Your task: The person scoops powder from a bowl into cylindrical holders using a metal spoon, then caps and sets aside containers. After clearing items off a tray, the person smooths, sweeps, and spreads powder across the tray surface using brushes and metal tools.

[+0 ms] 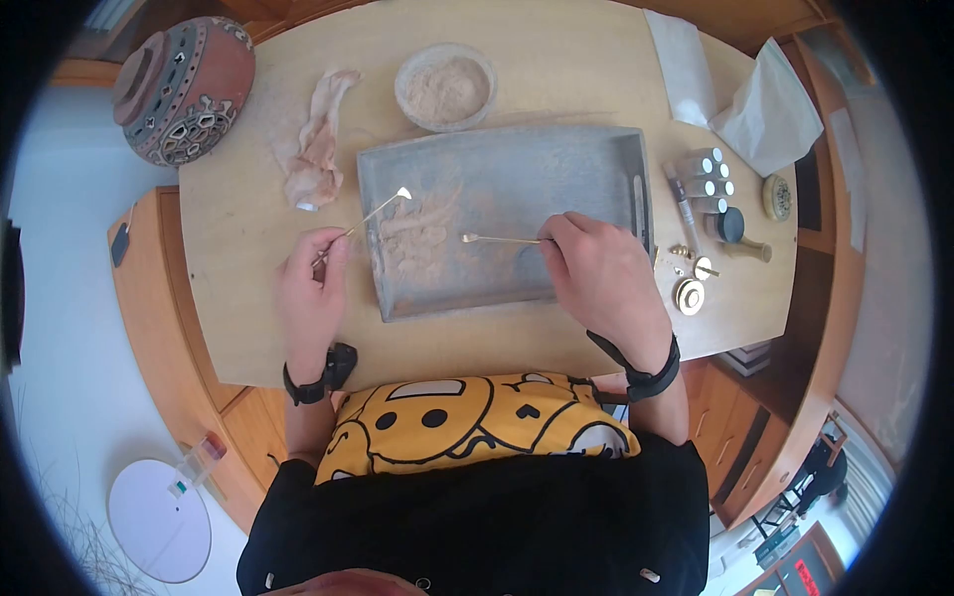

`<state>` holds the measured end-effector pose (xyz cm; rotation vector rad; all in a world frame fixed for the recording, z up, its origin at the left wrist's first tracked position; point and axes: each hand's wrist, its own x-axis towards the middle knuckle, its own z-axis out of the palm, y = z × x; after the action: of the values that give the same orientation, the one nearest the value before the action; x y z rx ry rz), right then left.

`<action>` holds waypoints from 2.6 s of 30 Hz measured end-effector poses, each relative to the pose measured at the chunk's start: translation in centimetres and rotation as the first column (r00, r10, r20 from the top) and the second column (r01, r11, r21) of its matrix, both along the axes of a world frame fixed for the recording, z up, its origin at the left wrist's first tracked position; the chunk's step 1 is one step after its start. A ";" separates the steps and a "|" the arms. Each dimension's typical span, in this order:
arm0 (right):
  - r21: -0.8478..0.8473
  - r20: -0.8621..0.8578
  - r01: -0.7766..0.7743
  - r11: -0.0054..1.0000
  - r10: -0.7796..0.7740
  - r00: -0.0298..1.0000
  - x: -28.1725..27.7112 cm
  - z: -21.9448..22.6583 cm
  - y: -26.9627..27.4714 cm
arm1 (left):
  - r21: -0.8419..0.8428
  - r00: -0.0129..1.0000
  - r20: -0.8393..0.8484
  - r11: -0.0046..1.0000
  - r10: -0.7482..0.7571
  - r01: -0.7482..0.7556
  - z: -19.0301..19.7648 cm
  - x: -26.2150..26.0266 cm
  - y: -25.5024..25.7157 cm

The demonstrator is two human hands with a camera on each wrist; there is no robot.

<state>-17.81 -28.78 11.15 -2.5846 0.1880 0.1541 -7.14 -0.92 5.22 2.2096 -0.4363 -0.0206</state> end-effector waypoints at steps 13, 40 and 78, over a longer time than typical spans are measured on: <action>-0.103 0.148 -0.097 0.990 0.111 0.983 1.5 -3.7 5.1 | 0.309 0.945 0.282 0.948 -0.164 0.073 4.7 1.0 -0.4; 0.188 0.155 0.125 0.974 -0.155 0.976 1.2 -0.8 2.3 | 0.158 0.998 -0.055 0.987 0.016 -0.008 2.8 -0.6 0.7; -0.031 0.182 -0.094 0.995 0.098 0.978 4.0 -3.4 3.6 | -0.268 0.997 -0.072 0.963 0.022 -0.041 -0.4 2.3 -1.7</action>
<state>-13.83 -25.15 7.78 -2.6129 -0.0032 -0.0521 -4.83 -2.63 4.80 1.9411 -0.3441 -0.0189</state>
